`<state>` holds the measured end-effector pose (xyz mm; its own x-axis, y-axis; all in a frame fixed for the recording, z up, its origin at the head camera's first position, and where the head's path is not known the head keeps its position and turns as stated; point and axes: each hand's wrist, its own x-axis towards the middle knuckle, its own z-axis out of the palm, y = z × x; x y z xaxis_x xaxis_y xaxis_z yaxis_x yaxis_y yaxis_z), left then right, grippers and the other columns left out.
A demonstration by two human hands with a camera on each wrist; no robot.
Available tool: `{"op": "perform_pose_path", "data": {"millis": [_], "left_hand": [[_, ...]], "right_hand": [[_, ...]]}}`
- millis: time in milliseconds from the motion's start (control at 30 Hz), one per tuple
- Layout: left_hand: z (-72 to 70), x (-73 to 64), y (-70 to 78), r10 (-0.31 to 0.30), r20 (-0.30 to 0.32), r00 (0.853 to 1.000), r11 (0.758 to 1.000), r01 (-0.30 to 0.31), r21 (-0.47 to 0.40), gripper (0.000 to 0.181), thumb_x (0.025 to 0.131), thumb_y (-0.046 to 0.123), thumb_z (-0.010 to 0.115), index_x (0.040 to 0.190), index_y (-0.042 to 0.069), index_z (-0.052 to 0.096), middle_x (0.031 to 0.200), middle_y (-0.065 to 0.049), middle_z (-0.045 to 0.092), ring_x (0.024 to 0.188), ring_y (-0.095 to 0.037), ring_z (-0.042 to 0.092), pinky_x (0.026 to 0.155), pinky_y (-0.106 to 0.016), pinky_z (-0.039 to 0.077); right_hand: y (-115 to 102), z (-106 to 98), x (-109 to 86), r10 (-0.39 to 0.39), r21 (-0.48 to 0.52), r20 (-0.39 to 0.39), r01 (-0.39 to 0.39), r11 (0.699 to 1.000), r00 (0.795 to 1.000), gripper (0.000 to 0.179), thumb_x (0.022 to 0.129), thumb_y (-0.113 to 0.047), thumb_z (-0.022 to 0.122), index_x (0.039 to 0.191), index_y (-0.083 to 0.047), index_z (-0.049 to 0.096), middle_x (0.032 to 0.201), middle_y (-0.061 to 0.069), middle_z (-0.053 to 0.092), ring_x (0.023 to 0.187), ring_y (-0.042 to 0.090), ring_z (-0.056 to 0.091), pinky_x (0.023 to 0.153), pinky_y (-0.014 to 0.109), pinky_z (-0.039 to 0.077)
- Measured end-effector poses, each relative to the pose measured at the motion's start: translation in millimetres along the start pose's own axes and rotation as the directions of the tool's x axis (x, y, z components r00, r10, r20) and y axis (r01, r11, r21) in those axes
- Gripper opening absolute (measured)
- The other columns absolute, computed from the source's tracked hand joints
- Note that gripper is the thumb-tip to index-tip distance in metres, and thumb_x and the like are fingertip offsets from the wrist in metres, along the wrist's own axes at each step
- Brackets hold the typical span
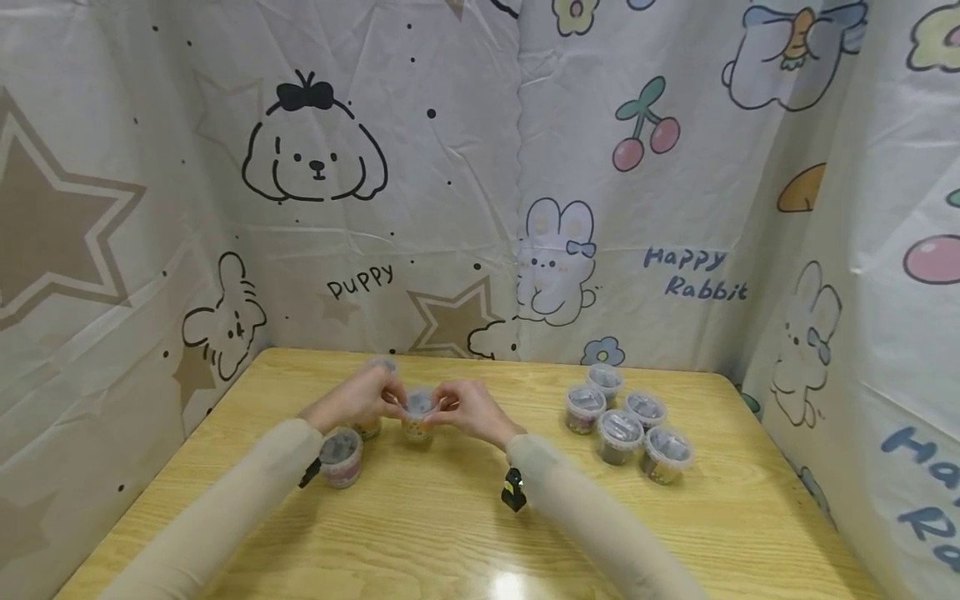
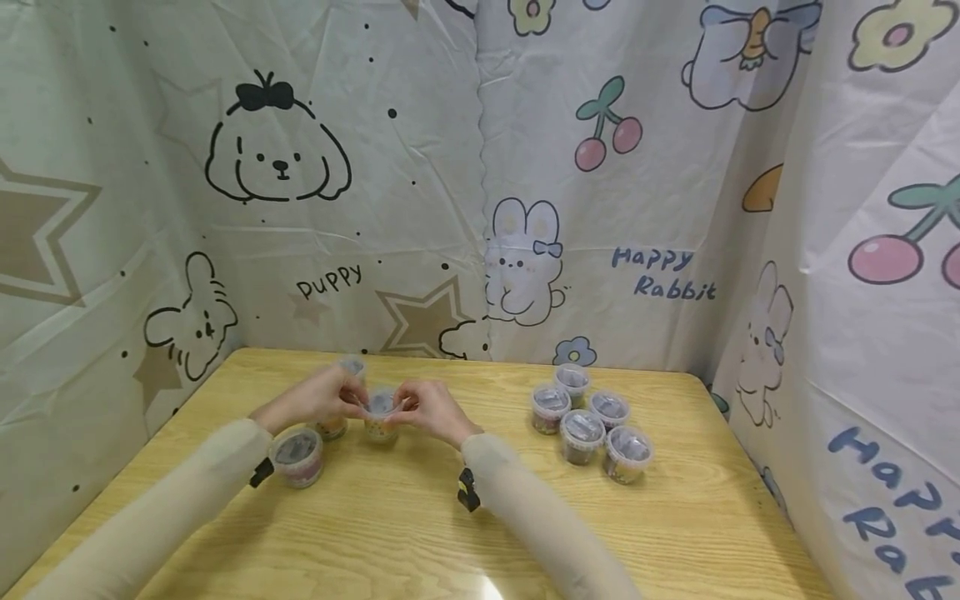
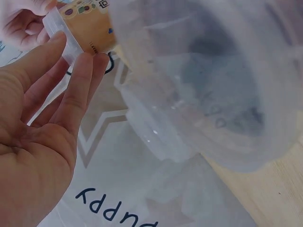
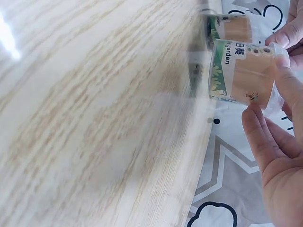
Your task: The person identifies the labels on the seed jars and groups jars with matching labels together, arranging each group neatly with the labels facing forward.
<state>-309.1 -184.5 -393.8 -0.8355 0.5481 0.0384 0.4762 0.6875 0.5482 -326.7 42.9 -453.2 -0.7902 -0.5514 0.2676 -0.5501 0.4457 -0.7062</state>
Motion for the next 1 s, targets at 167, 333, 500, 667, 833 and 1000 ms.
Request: {"op": "perform_pose_path", "data": {"millis": [167,333,500,667,833,1000], "left_hand": [[5.3,0.4,-3.6,-0.012,-0.014,1.000,1.000,0.013,0.014,0.011,0.084,0.009,0.077,0.094,0.004,0.075,0.094,-0.006,0.071,0.088,-0.021,0.070,0.075,-0.032,0.059],[10.6,-0.7,-6.4,-0.031,-0.016,0.999,0.999,0.031,0.031,0.012,0.084,0.007,0.076,0.096,0.002,0.074,0.098,-0.010,0.070,0.089,-0.024,0.071,0.073,-0.032,0.059],[14.5,-1.2,-8.5,-0.042,-0.021,0.999,0.997,0.043,0.058,0.011,0.084,0.006,0.076,0.095,0.003,0.075,0.097,-0.011,0.071,0.087,-0.021,0.070,0.072,-0.033,0.059],[15.2,-1.4,-9.0,-0.054,-0.022,0.998,0.997,0.055,0.053,0.010,0.085,0.006,0.075,0.094,0.003,0.075,0.097,-0.010,0.070,0.086,-0.021,0.070,0.071,-0.032,0.059],[15.1,-1.7,-9.2,-0.049,-0.025,0.998,0.998,0.050,0.046,0.010,0.084,0.006,0.076,0.094,0.003,0.075,0.097,-0.009,0.071,0.086,-0.021,0.070,0.071,-0.032,0.059],[15.7,-2.1,-8.8,-0.048,-0.027,0.998,0.997,0.050,0.062,0.009,0.084,0.008,0.076,0.092,0.005,0.075,0.096,-0.008,0.070,0.086,-0.020,0.069,0.071,-0.032,0.058]], "right_hand": [[1.0,1.6,3.0,-0.014,-0.046,0.022,0.015,0.999,1.000,0.020,0.079,-0.024,0.082,0.084,-0.014,0.065,0.090,0.001,0.073,0.083,0.011,0.069,0.071,0.019,0.054],[2.8,4.5,5.4,-0.007,-0.084,0.047,0.011,0.996,0.999,0.022,0.078,-0.023,0.083,0.085,-0.013,0.065,0.091,0.001,0.073,0.081,0.009,0.067,0.070,0.018,0.053],[3.3,7.1,6.5,0.012,-0.103,0.057,-0.006,0.995,0.998,0.021,0.079,-0.025,0.082,0.087,-0.015,0.065,0.094,0.000,0.073,0.084,0.009,0.067,0.071,0.019,0.053],[2.6,7.5,5.4,0.027,-0.091,0.060,-0.021,0.996,0.998,0.020,0.081,-0.026,0.081,0.088,-0.016,0.065,0.097,0.000,0.073,0.089,0.012,0.068,0.073,0.020,0.054],[2.1,7.5,4.6,0.033,-0.088,0.065,-0.027,0.996,0.997,0.019,0.081,-0.026,0.080,0.089,-0.016,0.066,0.101,0.002,0.073,0.092,0.015,0.069,0.076,0.021,0.054],[2.8,8.3,4.0,0.046,-0.096,0.068,-0.039,0.995,0.997,0.019,0.082,-0.027,0.080,0.090,-0.017,0.066,0.102,0.001,0.073,0.092,0.013,0.069,0.077,0.021,0.054]]}}
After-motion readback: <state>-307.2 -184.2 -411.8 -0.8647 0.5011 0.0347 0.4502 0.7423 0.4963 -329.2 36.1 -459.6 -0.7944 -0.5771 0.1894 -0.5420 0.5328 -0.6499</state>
